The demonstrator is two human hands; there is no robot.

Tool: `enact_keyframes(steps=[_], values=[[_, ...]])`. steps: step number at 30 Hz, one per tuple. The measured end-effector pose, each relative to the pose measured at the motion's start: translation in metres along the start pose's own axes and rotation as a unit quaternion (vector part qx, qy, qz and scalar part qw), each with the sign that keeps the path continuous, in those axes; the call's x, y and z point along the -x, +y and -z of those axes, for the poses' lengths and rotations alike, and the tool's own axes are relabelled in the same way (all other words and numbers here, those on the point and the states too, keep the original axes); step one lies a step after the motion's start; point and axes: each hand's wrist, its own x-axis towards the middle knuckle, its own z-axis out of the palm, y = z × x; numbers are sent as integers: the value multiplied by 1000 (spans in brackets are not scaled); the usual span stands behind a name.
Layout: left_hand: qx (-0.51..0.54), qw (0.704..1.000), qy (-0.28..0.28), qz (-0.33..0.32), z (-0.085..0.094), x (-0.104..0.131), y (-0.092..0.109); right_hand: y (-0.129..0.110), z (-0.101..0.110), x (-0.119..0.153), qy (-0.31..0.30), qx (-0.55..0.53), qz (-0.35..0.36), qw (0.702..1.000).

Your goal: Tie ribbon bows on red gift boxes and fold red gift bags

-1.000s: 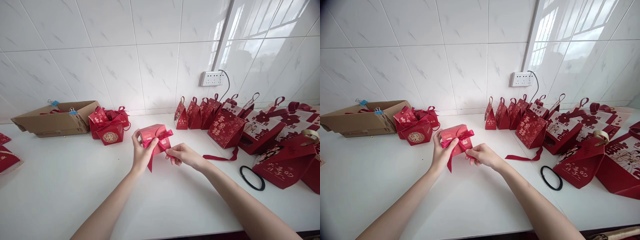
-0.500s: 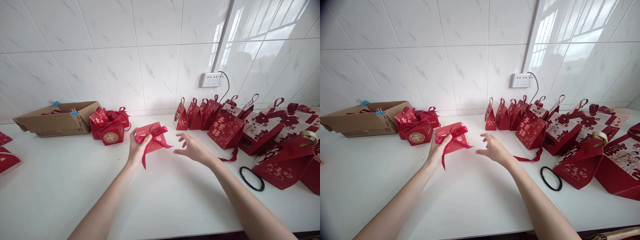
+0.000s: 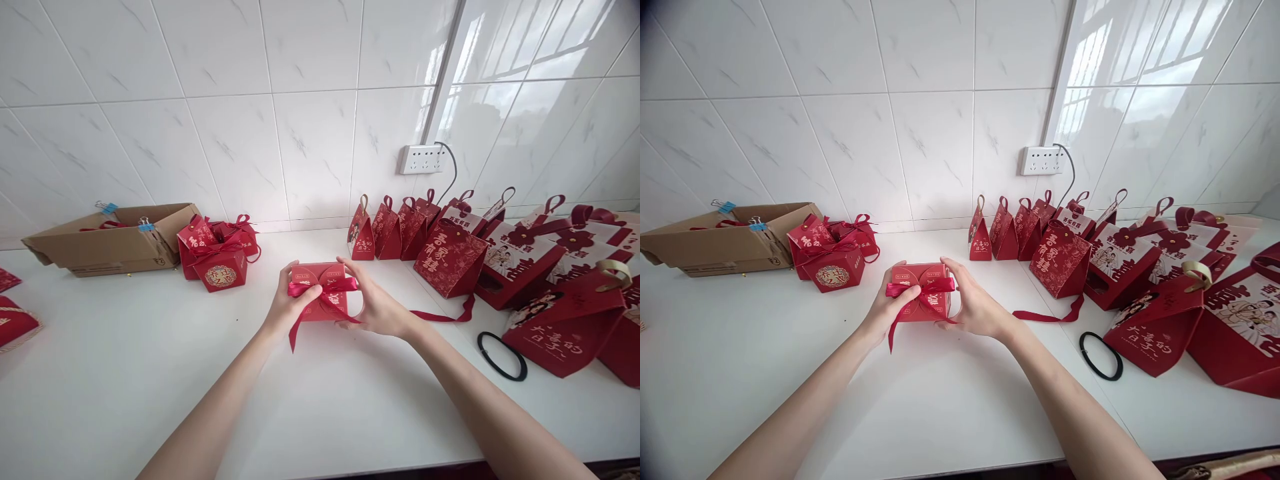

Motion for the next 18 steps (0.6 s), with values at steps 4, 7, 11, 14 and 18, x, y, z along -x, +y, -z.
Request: enact_keyframes(steps=[4, 7, 11, 14, 18], values=[[-21, 1000, 1, 13, -1, 0, 0, 2, -3, 0, 1, -14, -2, 1000], [3, 1000, -14, 13, 3, -5, -5, 2, -3, -2, 37, -66, -48, 996], [-64, 993, 96, -3, 12, -17, -14, 2, 2, -9, 198, -201, -178, 943], [-99, 985, 142, -27, 17, -24, -18, 3, 16, -10, 300, -297, -234, 876], [-165, 972, 147, -74, 15, -27, -21, -4, 65, 0, 348, -250, -240, 871]])
